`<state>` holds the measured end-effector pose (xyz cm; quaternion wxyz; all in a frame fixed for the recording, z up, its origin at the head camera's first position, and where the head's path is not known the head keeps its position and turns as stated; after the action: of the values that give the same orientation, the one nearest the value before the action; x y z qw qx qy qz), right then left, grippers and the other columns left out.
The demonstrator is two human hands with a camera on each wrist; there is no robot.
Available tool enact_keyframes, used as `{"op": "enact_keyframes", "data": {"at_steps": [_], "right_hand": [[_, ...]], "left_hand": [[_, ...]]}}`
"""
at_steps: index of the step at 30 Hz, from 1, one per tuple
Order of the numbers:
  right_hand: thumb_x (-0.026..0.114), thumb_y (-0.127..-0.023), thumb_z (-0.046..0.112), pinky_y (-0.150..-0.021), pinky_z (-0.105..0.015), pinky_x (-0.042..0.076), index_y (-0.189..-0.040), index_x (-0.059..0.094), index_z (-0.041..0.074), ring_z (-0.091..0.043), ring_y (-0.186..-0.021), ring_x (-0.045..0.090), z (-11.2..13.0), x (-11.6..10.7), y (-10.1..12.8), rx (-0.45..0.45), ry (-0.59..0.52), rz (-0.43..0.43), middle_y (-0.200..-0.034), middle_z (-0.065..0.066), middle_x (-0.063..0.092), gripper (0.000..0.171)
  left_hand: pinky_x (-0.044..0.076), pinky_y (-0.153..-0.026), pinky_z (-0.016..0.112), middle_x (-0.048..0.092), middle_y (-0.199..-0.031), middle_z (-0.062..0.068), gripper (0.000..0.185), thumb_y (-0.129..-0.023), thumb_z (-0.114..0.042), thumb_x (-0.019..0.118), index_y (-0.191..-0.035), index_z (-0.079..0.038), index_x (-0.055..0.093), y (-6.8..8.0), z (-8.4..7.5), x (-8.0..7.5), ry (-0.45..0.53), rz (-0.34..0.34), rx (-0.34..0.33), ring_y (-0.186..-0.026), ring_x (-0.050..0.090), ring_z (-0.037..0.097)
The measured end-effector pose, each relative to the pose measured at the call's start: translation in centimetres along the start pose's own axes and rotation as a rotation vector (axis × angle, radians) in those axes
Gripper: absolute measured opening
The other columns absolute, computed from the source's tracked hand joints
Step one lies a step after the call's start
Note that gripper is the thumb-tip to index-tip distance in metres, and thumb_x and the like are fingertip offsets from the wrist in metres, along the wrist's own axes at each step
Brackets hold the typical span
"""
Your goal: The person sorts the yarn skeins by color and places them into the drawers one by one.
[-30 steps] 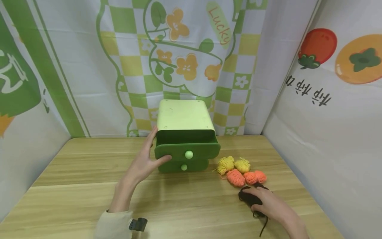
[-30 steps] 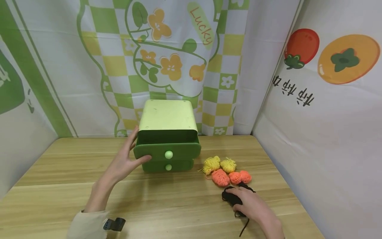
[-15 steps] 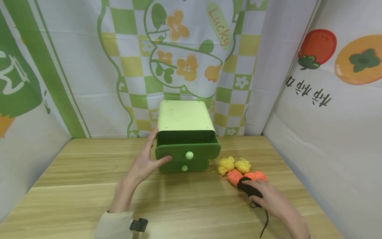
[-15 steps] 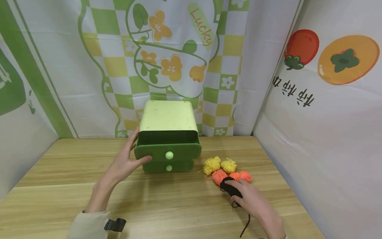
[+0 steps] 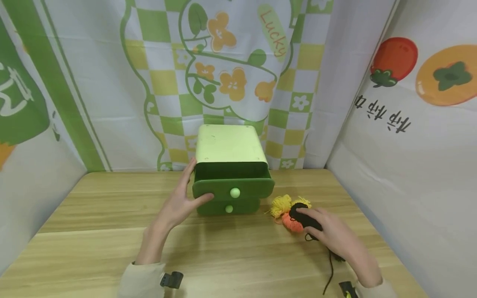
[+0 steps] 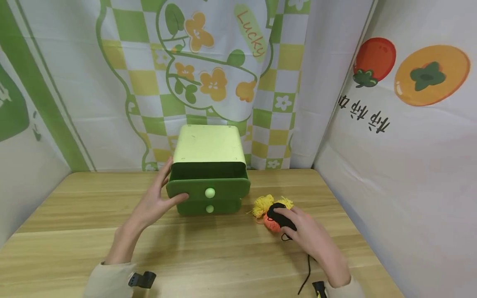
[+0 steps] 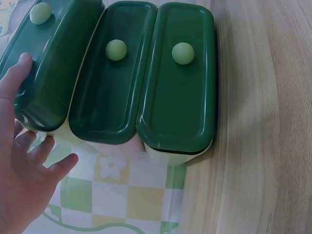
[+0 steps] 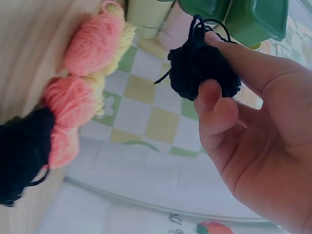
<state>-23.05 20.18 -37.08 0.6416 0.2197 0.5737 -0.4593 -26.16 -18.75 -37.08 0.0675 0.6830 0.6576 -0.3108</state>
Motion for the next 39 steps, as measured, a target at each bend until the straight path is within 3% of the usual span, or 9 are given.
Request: {"op": "enact_keyframes", "data": {"at_steps": [8,13,17,26,39], "right_hand": [[0.074,-0.089,0.011,-0.073,-0.037,0.058,-0.139,0.058,0.018,-0.018,-0.088,0.065,1.6,-1.5,-2.1,-0.09,0.04,-0.11,-0.105,-0.005,0.066,0.053],[0.076,-0.085,0.006,-0.068,-0.035,0.057,-0.137,0.06,0.015,-0.016,-0.083,0.064,2.7,-3.0,-3.7,-0.166,0.056,-0.178,-0.103,-0.006,0.066,0.055],[0.076,-0.086,0.009,-0.065,-0.032,0.054,-0.138,0.059,0.017,-0.013,-0.078,0.06,3.6,-4.0,-4.9,-0.186,0.078,-0.167,-0.102,-0.004,0.065,0.056],[0.075,-0.087,0.007,-0.074,-0.04,0.058,-0.138,0.06,0.016,-0.022,-0.087,0.065,4.8,-5.2,-6.6,-0.207,0.069,-0.182,-0.107,-0.008,0.065,0.054],[0.067,-0.096,0.012,-0.063,-0.029,0.05,-0.142,0.056,0.02,-0.013,-0.074,0.055,7.7,-7.2,-9.0,-0.243,0.077,-0.194,-0.104,-0.003,0.061,0.048]], "left_hand": [[0.024,-0.118,0.066,-0.004,-0.167,-0.014,0.107,-0.084,-0.053,0.075,-0.157,-0.046,-0.002,0.0,-0.2,-0.1,0.001,-0.001,0.005,-0.154,0.013,0.035],[0.024,-0.117,0.068,-0.005,-0.167,-0.012,0.107,-0.084,-0.054,0.075,-0.157,-0.045,-0.003,0.0,-0.2,-0.1,-0.001,0.001,-0.001,-0.153,0.013,0.036],[0.024,-0.116,0.07,-0.005,-0.168,-0.01,0.107,-0.084,-0.055,0.074,-0.156,-0.047,-0.003,0.0,-0.2,-0.1,-0.007,-0.002,-0.004,-0.153,0.013,0.037],[0.025,-0.116,0.07,-0.005,-0.167,-0.015,0.107,-0.083,-0.056,0.074,-0.156,-0.047,-0.003,0.0,-0.2,-0.1,-0.008,-0.004,-0.006,-0.153,0.015,0.038],[0.026,-0.115,0.07,-0.005,-0.165,-0.018,0.106,-0.084,-0.054,0.075,-0.156,-0.048,-0.003,0.0,0.0,0.0,-0.005,-0.004,-0.007,-0.153,0.015,0.037]]}}
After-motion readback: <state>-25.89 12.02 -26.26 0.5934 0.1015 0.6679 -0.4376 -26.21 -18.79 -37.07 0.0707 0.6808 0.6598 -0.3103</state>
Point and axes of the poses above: each hand's wrist, its own y-axis away from the middle knuckle, its own x-axis out of the palm, z = x × y, the point moved 5 cm from there along -y, towards the middle knuckle
